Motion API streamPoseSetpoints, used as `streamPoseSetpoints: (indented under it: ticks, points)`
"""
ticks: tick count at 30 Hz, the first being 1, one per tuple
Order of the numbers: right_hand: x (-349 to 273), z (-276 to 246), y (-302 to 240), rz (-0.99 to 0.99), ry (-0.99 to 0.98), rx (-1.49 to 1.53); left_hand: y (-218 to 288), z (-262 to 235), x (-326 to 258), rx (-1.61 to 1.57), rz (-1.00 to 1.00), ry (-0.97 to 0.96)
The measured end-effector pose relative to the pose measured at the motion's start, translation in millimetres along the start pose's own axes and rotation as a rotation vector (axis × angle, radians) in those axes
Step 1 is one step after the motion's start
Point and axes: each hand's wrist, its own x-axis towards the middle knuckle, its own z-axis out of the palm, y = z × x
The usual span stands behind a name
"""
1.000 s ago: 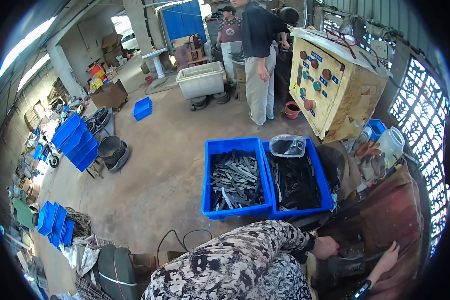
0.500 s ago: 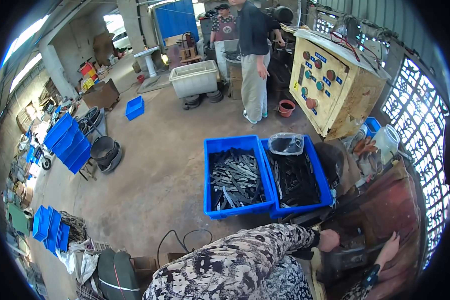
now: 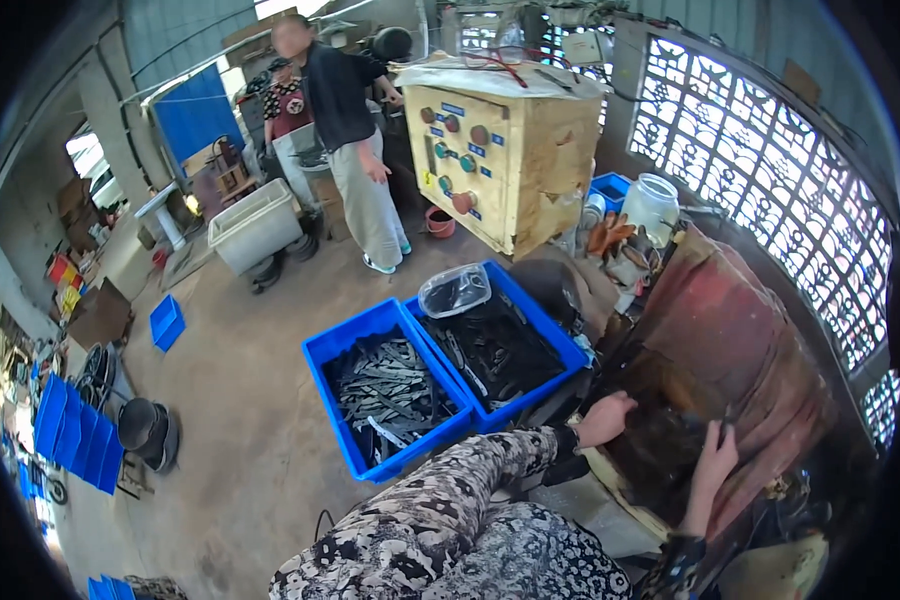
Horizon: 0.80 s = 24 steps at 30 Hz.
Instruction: The person picks up a metal piece from a blue bin, holds it against a grinding wheel, and then places it into a different blue bin, occasionally using a metal rod to adjust the machine.
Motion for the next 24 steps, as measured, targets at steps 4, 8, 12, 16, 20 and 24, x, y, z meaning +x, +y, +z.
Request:
streamPoseSetpoints:
  ticks: [4, 8, 12, 16, 20, 24]
  points:
    - [-82.5, -11.2, 10.7, -0.100, 0.067, -0.041, 30.2, -0.3, 35.8, 0.020, 0.204, 0.005]
    - [-135.4, 15.8, 13.5, -0.125, -0.322, -0.075, -10.3, -9.1, 53.0, 0.253, 0.362, -0.128]
    - [-167.1, 13.2, 39.6, -0.318, -0.206, -0.027, -4.8, 18.8, 57.0, 0.382, 0.541, -0.417]
    - [-194.1, 7.3, 31.8, -0.244, -0.211, -0.144, -28.8, 26.4, 35.2, 0.329, 0.606, -0.519]
    - [-195.0, 4.0, 25.5, -0.239, -0.166, -0.077, -35.9, 35.9, 57.0, 0.315, 0.697, -0.610]
    - [-198.6, 9.3, 24.0, -0.296, -0.238, -0.071, -64.0, 49.5, 63.0, 0.442, 0.790, -0.707]
